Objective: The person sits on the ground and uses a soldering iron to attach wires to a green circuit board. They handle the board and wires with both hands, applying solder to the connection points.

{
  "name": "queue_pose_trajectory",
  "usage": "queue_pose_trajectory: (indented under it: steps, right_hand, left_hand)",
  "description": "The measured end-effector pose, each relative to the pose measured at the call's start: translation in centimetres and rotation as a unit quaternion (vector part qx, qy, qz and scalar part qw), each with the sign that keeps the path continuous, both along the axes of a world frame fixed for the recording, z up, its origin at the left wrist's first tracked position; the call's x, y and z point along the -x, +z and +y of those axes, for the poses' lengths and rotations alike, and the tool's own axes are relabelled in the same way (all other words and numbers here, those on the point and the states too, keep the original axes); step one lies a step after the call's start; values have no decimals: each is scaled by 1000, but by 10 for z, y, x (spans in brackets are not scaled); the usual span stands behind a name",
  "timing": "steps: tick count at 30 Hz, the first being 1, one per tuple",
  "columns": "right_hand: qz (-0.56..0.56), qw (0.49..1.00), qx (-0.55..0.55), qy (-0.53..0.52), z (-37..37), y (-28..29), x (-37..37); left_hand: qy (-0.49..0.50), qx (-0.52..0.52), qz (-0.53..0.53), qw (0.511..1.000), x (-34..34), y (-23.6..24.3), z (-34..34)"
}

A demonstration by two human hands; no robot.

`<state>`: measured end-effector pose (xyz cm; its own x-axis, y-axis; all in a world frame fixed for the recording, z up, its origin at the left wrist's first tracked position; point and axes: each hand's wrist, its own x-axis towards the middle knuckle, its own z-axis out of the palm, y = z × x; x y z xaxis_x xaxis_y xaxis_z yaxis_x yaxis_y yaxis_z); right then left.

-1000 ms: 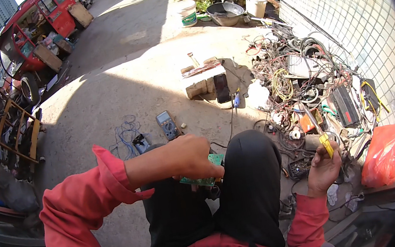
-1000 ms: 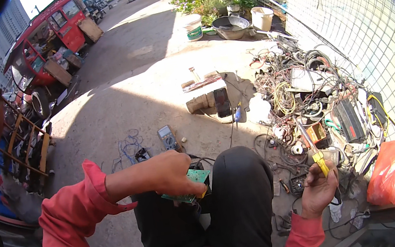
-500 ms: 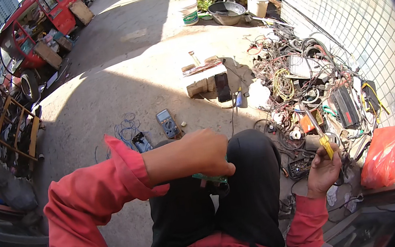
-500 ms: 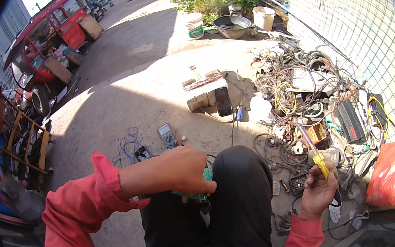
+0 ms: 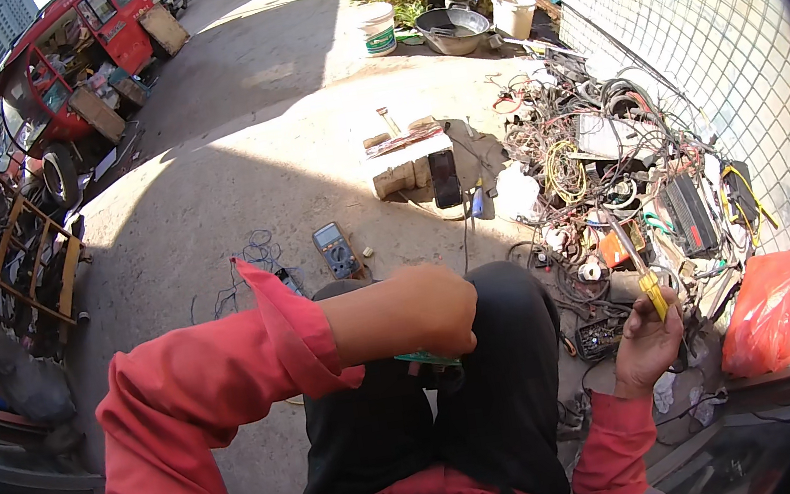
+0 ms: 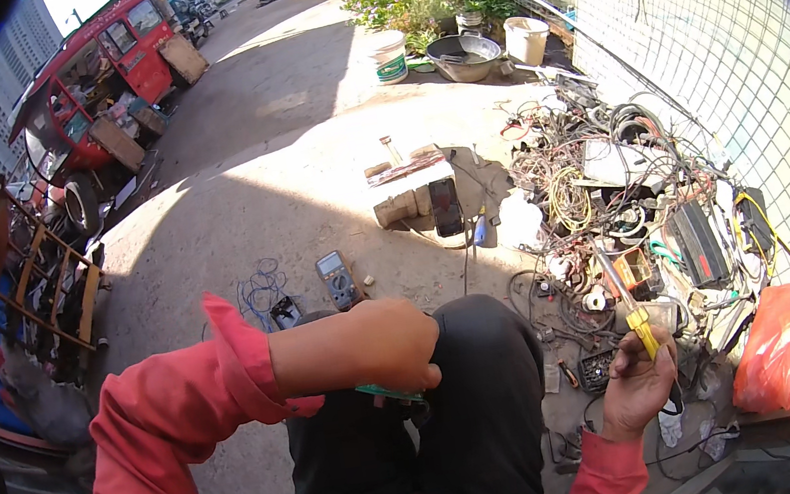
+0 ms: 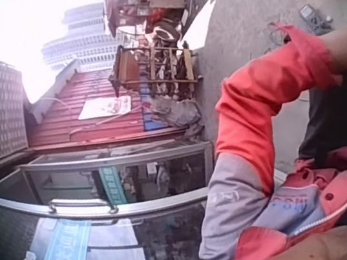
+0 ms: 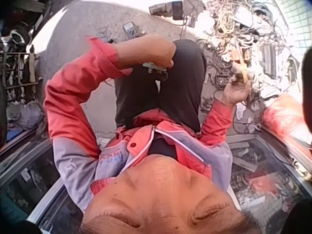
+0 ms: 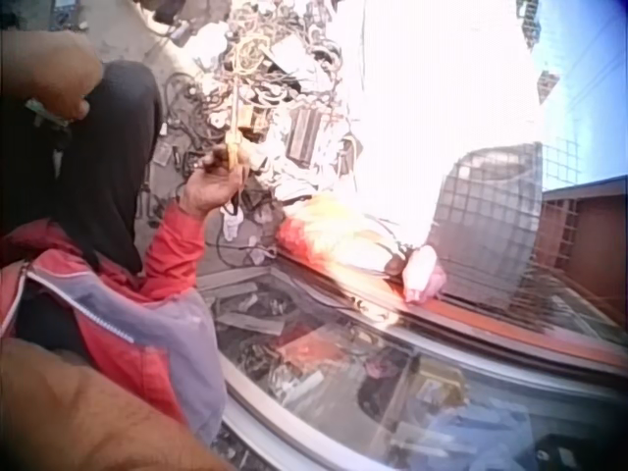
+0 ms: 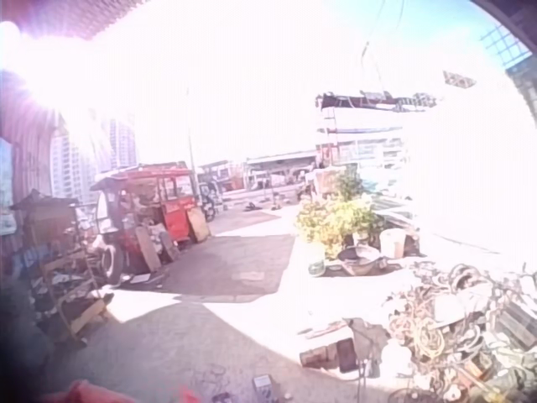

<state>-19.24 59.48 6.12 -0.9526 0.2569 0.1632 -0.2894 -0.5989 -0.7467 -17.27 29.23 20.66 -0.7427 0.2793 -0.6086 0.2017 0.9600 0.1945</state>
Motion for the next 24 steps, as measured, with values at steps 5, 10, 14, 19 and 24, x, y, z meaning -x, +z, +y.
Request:
queue_pose_trajectory:
  steps: [5,10,14,19,24]
  right_hand:
    - [35,999,5,39,3,-1,-1]
    - [40,999,7,33,7,-1,-2]
    - [22,1000,6,11,4,3,-4]
    - [23,1000,6,10,5,4,-5]
    - [49,998,11,37,8,-1,-5]
  left_hand:
    - [-44,44,-44,997,7,-25,9]
    - [-33,66,-36,997,6,-14,14]
    - [-48,49,-3,998,-2,2,15]
    - [-26,25,64,997,-11,1,10]
    - [32,-13,85,996,-22,25,-6]
